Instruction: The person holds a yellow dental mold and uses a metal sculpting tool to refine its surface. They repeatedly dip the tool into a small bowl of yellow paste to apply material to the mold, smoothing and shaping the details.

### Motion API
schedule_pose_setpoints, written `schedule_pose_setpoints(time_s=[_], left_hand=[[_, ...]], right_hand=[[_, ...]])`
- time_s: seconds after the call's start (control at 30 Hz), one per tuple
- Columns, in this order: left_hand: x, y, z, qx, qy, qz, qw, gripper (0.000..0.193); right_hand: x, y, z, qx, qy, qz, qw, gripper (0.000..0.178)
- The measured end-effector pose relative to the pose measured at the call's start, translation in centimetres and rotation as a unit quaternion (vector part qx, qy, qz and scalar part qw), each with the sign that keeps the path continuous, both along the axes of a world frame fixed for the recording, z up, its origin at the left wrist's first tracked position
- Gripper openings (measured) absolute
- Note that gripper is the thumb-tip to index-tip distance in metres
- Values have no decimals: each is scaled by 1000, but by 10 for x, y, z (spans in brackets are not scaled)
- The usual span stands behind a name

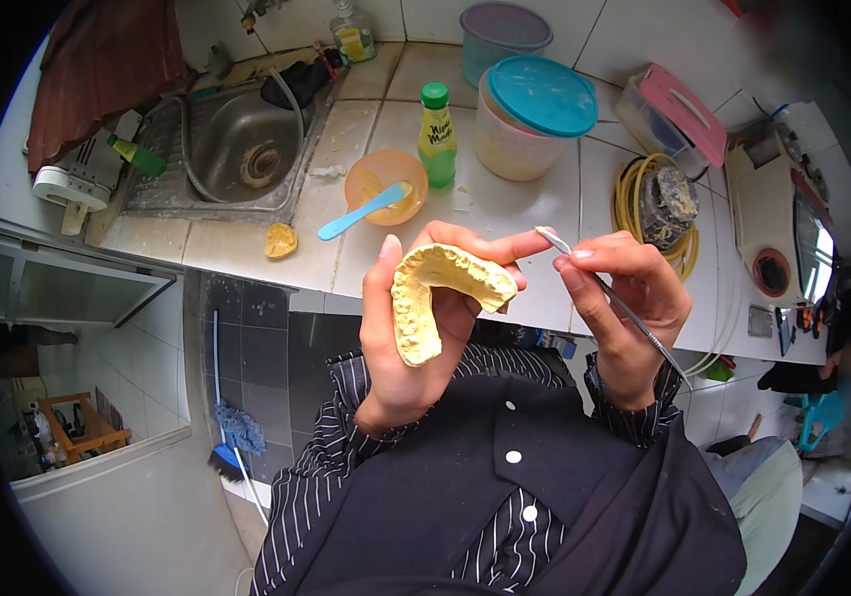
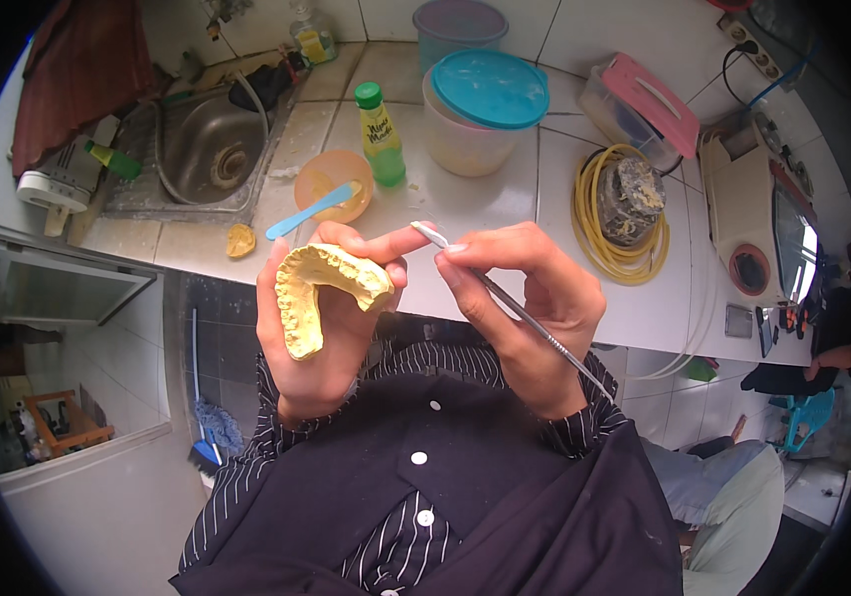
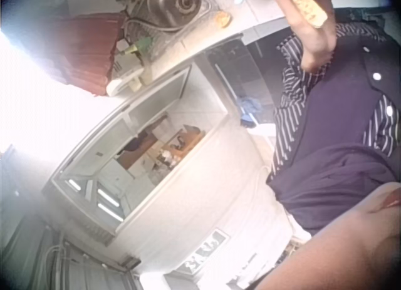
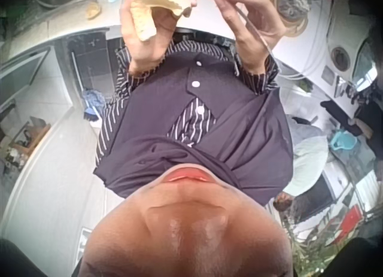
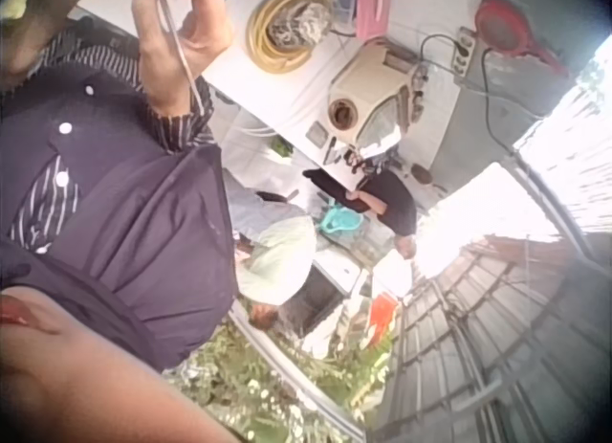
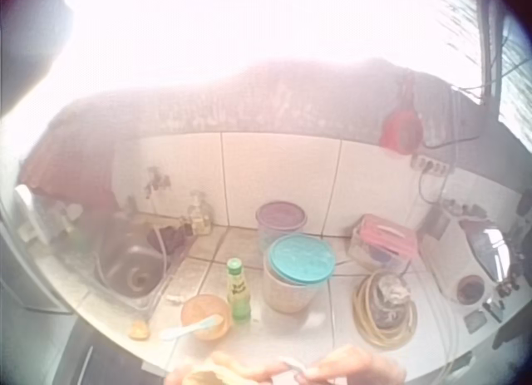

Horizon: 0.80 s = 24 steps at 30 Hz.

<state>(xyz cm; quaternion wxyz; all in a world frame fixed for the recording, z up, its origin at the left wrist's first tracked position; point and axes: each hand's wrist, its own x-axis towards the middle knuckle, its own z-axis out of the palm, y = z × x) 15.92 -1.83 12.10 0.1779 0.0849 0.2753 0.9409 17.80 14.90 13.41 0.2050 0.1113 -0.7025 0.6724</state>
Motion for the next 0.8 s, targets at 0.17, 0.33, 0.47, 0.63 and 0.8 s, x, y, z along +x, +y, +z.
schedule_pose_setpoints(time_s=[0.17, 0.33, 0.47, 0.63, 0.8], left_hand=[[-5, -5, -4, -23, 19, 17, 999, 53], [-12, -9, -8, -25, 31, 25, 999, 52], [-15, -13, -8, -42, 29, 9, 999, 53], [-20, -16, -7, -39, 5, -3, 999, 54], [-26, -24, -7, -29, -3, 13, 999, 53]], right_hand=[[-1, 1, -2, 14, -3, -4, 1000, 20], [2, -8, 6, -81, -104, -32, 991, 10], [-7, -9, 3, -166, -119, 39, 978, 9], [-15, -14, -8, -185, -124, 59, 973, 10], [-17, -17, -10, -169, -109, 40, 979, 13]])
